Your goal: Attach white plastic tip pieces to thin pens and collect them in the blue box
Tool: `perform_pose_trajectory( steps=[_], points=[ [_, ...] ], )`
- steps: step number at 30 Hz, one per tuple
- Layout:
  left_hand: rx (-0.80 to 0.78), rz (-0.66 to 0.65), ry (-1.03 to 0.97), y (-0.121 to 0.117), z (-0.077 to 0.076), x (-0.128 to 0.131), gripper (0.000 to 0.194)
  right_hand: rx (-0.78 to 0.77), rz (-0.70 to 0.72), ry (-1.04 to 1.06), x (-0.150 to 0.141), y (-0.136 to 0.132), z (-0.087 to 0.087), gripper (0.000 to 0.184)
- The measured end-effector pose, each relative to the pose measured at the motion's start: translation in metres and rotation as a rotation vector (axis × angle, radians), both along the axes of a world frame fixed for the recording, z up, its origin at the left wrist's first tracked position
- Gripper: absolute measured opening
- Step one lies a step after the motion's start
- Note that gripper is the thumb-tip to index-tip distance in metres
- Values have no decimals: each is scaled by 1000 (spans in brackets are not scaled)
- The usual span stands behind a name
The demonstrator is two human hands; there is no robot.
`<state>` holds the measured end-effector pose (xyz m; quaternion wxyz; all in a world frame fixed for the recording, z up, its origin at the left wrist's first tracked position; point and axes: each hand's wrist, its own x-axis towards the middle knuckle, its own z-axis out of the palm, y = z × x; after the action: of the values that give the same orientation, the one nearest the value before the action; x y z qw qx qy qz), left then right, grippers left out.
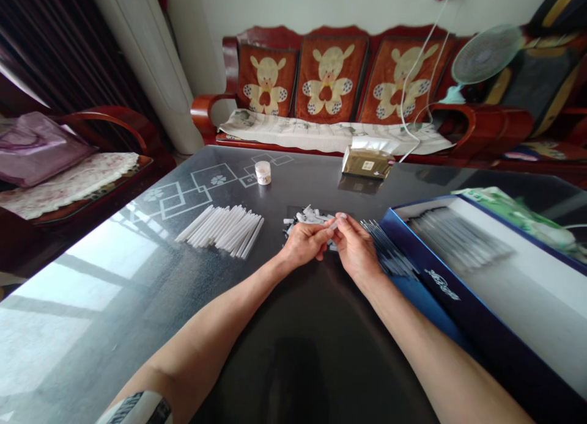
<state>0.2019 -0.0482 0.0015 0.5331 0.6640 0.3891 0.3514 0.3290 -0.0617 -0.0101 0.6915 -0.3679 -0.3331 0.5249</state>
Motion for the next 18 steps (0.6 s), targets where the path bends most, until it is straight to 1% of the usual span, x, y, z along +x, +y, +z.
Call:
perform_pose_trajectory(
  steps=[2, 4, 5, 6, 7, 8, 9, 12, 14, 16, 18],
  points=[
    [-282, -114, -188, 3, 3, -2, 33, -4, 17, 14, 1, -1, 2, 27],
    [-483, -207, -324, 6, 4, -4, 29, -9, 33, 18, 0, -2, 4, 27],
    [-545, -248, -359, 7, 5, -5, 29, -11, 40, 22, 0, -3, 5, 27],
    [-574, -270, -374, 7, 5, -5, 30, -13, 45, 26, 0, -4, 6, 27],
    [-566, -272, -367, 7, 5, -5, 31, -17, 47, 30, 0, -4, 6, 27],
    [-514, -255, -341, 6, 4, -5, 33, -22, 47, 36, 0, -4, 6, 27],
    [-417, -218, -295, 5, 3, -4, 34, -28, 42, 45, 0, -3, 5, 28],
    [28, -42, -47, 1, -4, 0, 36, -63, 20, 65, 1, 0, 1, 34],
    [288, 94, 158, -3, -9, 3, 29, -86, -16, 65, 0, 2, -1, 37],
    [460, 197, 319, -6, -12, 6, 21, -98, -59, 66, -2, 2, -3, 37],
    [574, 233, 420, -9, -13, 7, 19, -99, -90, 77, -5, 2, -4, 37]
  ],
)
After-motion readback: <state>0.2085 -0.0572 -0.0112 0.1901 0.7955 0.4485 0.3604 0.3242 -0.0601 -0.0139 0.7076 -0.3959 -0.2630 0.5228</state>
